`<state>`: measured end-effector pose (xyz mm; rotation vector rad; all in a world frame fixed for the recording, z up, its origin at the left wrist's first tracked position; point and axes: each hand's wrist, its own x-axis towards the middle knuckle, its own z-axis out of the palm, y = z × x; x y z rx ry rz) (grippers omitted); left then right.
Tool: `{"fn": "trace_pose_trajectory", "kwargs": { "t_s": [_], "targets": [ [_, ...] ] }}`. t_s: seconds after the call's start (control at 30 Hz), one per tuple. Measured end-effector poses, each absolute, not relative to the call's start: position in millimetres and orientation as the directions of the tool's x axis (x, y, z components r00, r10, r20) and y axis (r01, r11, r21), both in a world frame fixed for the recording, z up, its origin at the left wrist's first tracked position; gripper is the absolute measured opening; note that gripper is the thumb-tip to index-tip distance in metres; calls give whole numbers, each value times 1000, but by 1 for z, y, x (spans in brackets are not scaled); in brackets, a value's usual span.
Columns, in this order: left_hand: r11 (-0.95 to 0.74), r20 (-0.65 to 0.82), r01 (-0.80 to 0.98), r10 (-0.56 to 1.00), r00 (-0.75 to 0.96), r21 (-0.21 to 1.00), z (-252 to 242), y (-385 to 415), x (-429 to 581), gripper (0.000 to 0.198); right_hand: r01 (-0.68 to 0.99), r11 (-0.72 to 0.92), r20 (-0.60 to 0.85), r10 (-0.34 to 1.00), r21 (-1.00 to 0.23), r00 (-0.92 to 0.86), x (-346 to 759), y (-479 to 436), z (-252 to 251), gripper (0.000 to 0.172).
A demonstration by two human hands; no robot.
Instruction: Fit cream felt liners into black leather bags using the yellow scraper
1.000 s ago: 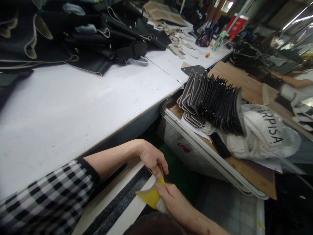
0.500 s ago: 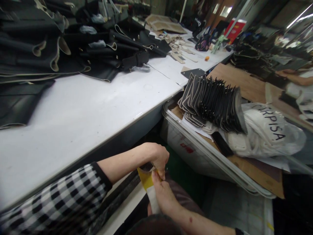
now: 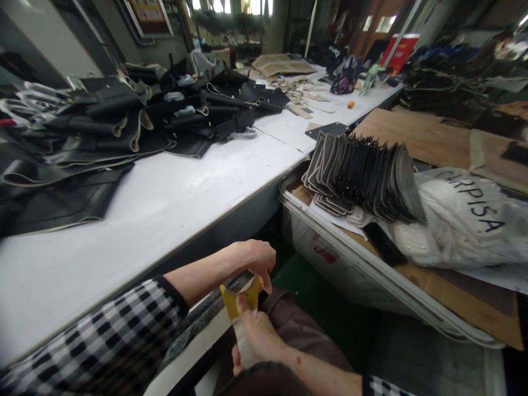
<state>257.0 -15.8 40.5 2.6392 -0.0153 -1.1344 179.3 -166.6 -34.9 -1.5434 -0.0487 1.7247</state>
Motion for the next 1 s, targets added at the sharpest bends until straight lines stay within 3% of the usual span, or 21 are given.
{"fn": "trace_pose_trajectory", "kwargs": {
  "t_s": [0.13, 0.23, 0.37, 0.47, 0.57, 0.63, 0.73, 1.0],
  "targets": [
    [-960, -724, 92, -133, 677, 263, 38, -12, 258, 46, -355, -693, -740, 673, -628, -5, 184, -202, -40, 60],
    [-940, -725, 92, -187, 663, 327, 32, -6, 259, 38, -359, -554, -634, 758, -751, 157, 196, -231, -43, 52],
    [-926, -733, 93, -226, 641, 367, 25, 1, 262, 39, -442, -434, -618, 595, -785, 514, 224, -237, -44, 52],
    [-909, -750, 115, -253, 611, 400, 23, 4, 266, 40, -503, -260, -558, 527, -824, 641, 236, -217, -47, 60],
    [-886, -763, 136, -292, 577, 442, 22, 10, 268, 40, -515, -158, -507, 556, -843, 659, 232, -196, -59, 56],
    [-872, -766, 145, -317, 559, 467, 22, 13, 269, 41, -497, -149, -481, 586, -855, 652, 225, -190, -72, 47],
    [-864, -763, 144, -335, 553, 483, 23, 16, 270, 40, -469, -168, -470, 588, -867, 658, 217, -188, -90, 47],
    [-904, -754, 102, -279, 594, 414, 32, 12, 272, 37, -513, -208, -538, 523, -833, 662, 225, -183, -91, 51]
  ]
}}
